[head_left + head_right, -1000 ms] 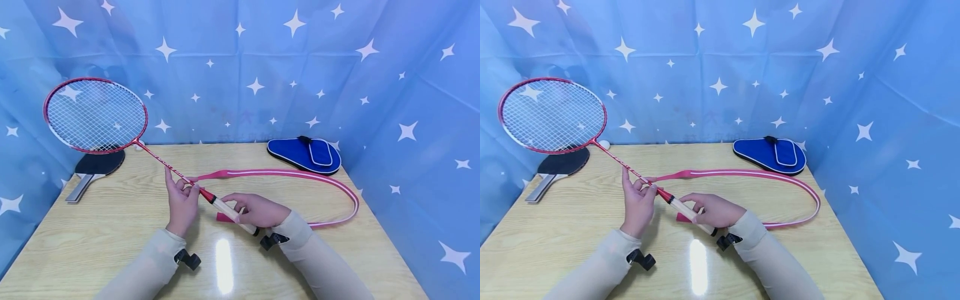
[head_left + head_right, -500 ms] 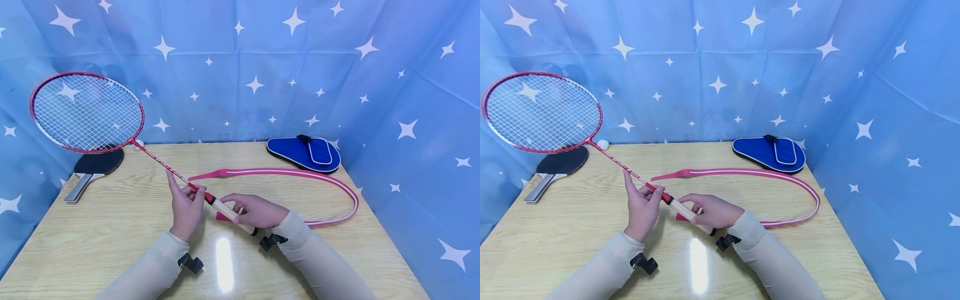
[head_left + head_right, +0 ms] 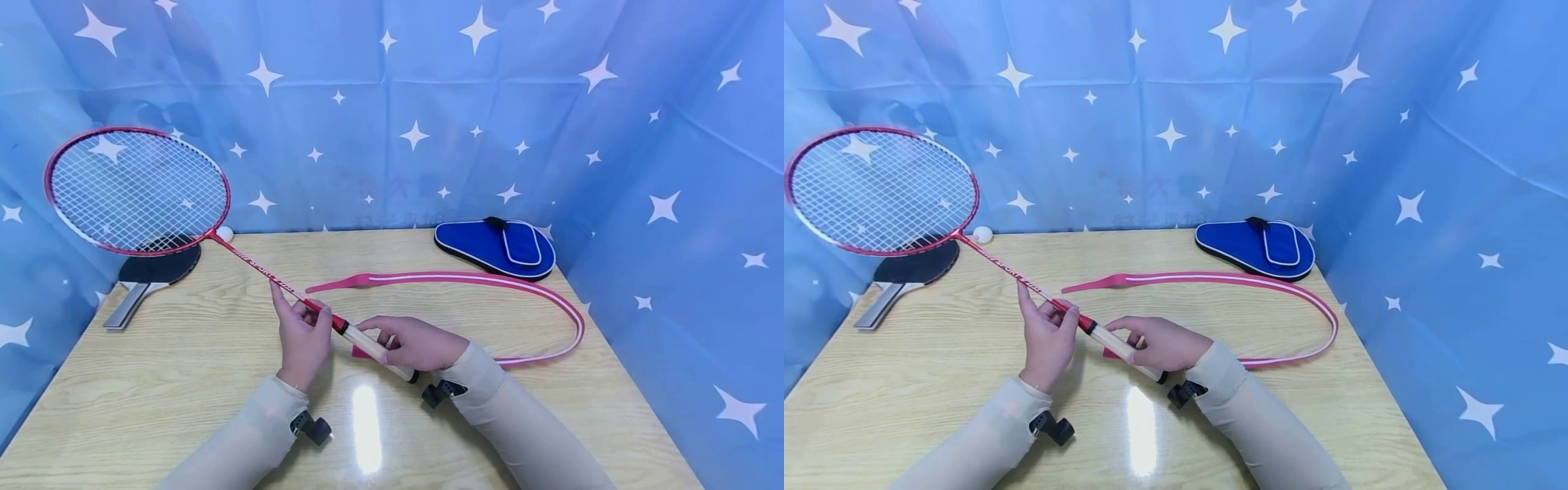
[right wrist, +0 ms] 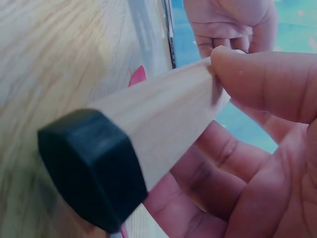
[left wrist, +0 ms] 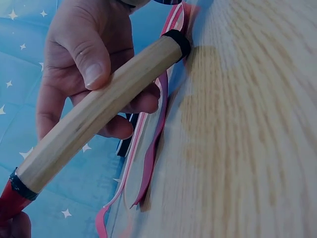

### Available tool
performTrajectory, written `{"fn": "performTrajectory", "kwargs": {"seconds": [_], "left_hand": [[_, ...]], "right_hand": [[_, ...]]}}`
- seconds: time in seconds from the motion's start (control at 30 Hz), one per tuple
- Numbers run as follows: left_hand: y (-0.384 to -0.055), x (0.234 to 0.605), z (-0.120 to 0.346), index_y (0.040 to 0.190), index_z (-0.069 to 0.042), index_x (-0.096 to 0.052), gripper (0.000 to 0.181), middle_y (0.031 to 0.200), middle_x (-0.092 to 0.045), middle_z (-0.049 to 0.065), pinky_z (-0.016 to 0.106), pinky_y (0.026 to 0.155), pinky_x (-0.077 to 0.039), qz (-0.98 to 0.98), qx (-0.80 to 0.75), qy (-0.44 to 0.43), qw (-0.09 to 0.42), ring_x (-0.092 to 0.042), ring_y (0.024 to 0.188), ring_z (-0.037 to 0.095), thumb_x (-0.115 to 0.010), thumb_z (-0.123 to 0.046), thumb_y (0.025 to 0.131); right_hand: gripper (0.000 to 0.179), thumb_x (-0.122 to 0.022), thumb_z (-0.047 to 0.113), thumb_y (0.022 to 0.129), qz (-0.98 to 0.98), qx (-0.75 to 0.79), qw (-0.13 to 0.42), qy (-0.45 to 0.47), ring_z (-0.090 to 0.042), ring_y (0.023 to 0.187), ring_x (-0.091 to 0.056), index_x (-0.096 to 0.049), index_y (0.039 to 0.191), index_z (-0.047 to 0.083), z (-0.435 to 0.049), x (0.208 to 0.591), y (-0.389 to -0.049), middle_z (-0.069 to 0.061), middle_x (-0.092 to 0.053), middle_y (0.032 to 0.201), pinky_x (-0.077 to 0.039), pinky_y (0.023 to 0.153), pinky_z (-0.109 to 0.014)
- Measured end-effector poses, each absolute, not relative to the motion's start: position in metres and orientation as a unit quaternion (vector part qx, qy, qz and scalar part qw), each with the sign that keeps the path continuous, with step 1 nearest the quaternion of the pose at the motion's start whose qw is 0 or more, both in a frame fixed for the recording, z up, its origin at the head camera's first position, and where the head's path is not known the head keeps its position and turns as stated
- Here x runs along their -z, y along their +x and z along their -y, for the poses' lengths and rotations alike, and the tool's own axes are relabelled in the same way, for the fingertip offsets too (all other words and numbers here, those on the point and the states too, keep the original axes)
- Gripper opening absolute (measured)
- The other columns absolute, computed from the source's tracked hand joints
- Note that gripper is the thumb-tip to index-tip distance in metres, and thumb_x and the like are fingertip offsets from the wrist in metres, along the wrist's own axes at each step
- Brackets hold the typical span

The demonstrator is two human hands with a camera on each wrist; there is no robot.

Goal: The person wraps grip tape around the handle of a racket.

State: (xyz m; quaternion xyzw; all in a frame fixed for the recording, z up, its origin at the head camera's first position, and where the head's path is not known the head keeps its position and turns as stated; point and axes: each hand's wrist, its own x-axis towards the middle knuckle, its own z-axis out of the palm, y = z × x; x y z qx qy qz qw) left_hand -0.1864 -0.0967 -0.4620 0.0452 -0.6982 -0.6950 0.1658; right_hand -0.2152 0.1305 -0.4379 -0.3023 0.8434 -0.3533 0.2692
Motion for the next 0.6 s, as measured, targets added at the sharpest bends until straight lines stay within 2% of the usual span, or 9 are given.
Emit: {"fn": "performTrajectory", "kwargs": {"seconds": [0.23,0.47,0.6], "left_hand": [[-0.1886,0.462,0.0965,0.167,-0.031,0.014,0.111,0.11,-0.054,0.01,0.023,0.074,-0.06,0.676,0.714,0.047,0.174,-0.06,0.069,0.019,-0.062,0.006,0.097],[-0.1879,0.4634,0.0962,0.166,-0.038,0.017,0.114,0.112,-0.054,0.008,0.023,0.074,-0.06,0.679,0.713,0.054,0.169,-0.061,0.071,0.021,-0.065,0.002,0.097],[-0.1877,0.4633,0.0966,0.166,-0.037,0.018,0.113,0.116,-0.055,0.009,0.024,0.074,-0.06,0.682,0.709,0.059,0.167,-0.062,0.072,0.021,-0.064,0.002,0.098]], "right_hand": [[0.062,-0.073,0.012,0.1,-0.845,0.349,0.269,-0.302,-0.015,0.088,-0.068,-0.053,0.15,0.042,-0.1298,0.438,-0.2166,0.008,-0.069,0.103,-0.059,0.072,-0.034],[0.062,-0.073,0.011,0.1,-0.845,0.353,0.271,-0.295,-0.015,0.088,-0.069,-0.052,0.151,0.039,-0.1302,0.4368,-0.215,0.007,-0.069,0.103,-0.059,0.073,-0.034],[0.062,-0.073,0.013,0.1,-0.846,0.352,0.271,-0.296,-0.015,0.086,-0.068,-0.052,0.152,0.038,-0.1306,0.4366,-0.2156,0.008,-0.069,0.102,-0.059,0.072,-0.033]]}}
